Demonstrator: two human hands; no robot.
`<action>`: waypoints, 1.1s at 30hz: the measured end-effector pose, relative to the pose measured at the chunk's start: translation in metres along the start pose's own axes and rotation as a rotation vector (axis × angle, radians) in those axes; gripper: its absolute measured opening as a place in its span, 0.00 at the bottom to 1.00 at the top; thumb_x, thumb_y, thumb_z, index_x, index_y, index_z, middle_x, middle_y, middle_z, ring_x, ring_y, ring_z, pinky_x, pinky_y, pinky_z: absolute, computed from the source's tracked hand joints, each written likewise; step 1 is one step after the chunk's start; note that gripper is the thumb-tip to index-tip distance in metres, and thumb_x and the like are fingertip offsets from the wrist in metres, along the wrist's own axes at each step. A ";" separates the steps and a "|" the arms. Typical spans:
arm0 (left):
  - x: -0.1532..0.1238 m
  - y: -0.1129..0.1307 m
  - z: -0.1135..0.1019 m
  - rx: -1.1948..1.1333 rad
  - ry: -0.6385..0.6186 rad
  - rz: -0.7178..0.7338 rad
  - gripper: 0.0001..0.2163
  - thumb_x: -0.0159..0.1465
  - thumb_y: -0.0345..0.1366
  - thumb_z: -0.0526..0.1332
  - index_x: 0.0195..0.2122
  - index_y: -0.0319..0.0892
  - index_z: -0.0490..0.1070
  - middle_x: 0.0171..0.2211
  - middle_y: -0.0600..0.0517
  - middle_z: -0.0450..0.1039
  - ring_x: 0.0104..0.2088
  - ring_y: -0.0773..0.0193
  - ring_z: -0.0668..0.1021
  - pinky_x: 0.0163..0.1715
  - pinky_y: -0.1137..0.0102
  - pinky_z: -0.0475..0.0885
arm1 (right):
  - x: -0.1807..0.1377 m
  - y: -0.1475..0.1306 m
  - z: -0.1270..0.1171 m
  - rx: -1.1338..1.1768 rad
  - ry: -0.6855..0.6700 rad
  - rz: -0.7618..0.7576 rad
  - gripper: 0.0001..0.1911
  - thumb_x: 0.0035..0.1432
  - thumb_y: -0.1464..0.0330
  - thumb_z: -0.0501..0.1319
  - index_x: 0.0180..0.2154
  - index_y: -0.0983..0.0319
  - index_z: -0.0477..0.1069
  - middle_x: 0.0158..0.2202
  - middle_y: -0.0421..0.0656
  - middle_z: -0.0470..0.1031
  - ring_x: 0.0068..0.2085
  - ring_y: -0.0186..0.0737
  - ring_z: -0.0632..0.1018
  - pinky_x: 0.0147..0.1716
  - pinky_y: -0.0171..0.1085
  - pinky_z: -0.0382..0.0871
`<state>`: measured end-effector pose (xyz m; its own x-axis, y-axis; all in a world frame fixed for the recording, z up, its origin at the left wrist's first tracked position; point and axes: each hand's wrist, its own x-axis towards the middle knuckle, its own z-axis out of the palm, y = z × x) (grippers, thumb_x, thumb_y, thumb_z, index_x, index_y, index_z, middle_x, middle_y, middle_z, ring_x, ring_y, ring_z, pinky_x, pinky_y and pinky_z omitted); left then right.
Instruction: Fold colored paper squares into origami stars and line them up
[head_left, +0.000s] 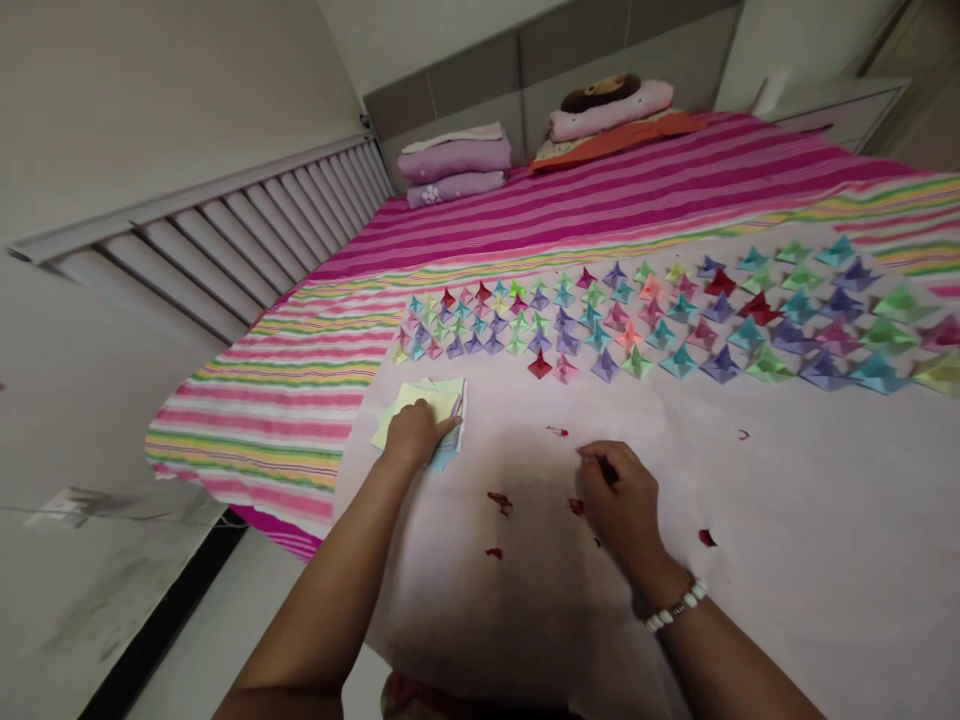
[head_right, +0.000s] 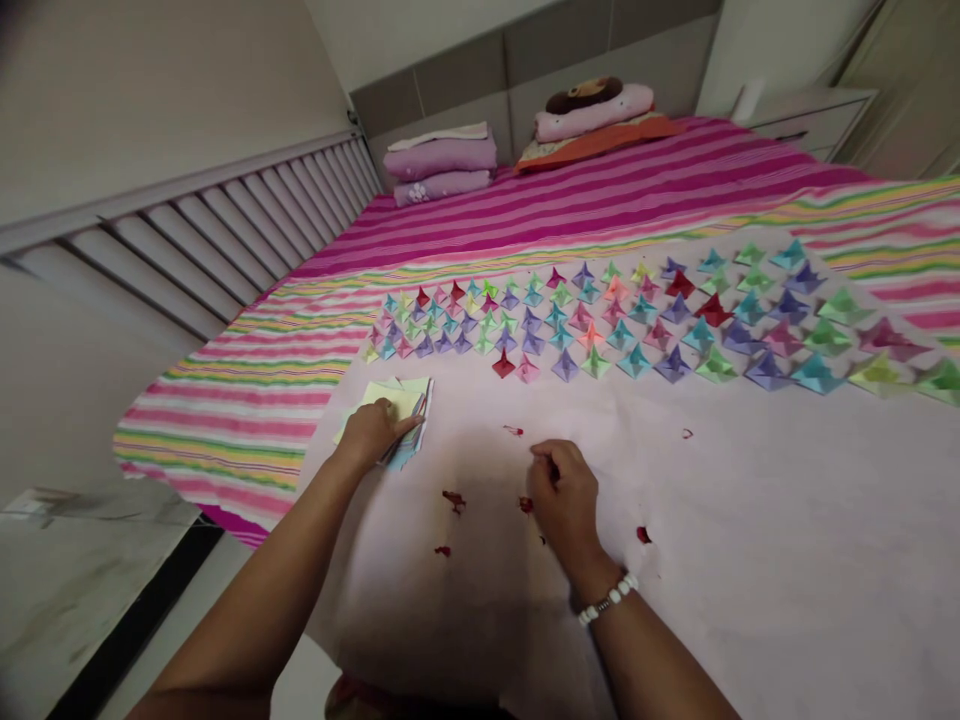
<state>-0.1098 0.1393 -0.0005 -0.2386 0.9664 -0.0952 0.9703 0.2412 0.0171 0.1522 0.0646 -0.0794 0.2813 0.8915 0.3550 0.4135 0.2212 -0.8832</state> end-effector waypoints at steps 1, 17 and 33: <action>0.001 0.000 0.000 0.009 -0.006 0.002 0.31 0.56 0.60 0.55 0.45 0.33 0.71 0.39 0.32 0.77 0.41 0.44 0.78 0.34 0.65 0.67 | 0.000 0.000 0.000 0.000 0.000 -0.003 0.07 0.54 0.73 0.55 0.32 0.61 0.72 0.31 0.43 0.74 0.29 0.39 0.73 0.29 0.38 0.67; -0.001 -0.012 0.000 -0.176 -0.011 0.001 0.27 0.57 0.56 0.56 0.43 0.35 0.73 0.42 0.34 0.77 0.43 0.43 0.77 0.37 0.63 0.67 | 0.000 0.002 0.001 0.004 -0.004 -0.011 0.07 0.54 0.73 0.55 0.32 0.61 0.72 0.31 0.42 0.73 0.29 0.38 0.72 0.29 0.38 0.67; -0.015 -0.075 -0.010 -1.154 0.222 -0.235 0.13 0.54 0.46 0.60 0.25 0.40 0.67 0.15 0.57 0.64 0.20 0.66 0.71 0.21 0.72 0.64 | 0.000 0.006 0.001 -0.012 -0.027 -0.047 0.07 0.55 0.72 0.55 0.32 0.62 0.72 0.32 0.44 0.73 0.33 0.41 0.74 0.33 0.39 0.67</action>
<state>-0.1790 0.1074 0.0097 -0.5170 0.8549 -0.0436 0.3216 0.2412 0.9156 0.1535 0.0662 -0.0853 0.2376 0.8909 0.3872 0.4362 0.2583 -0.8620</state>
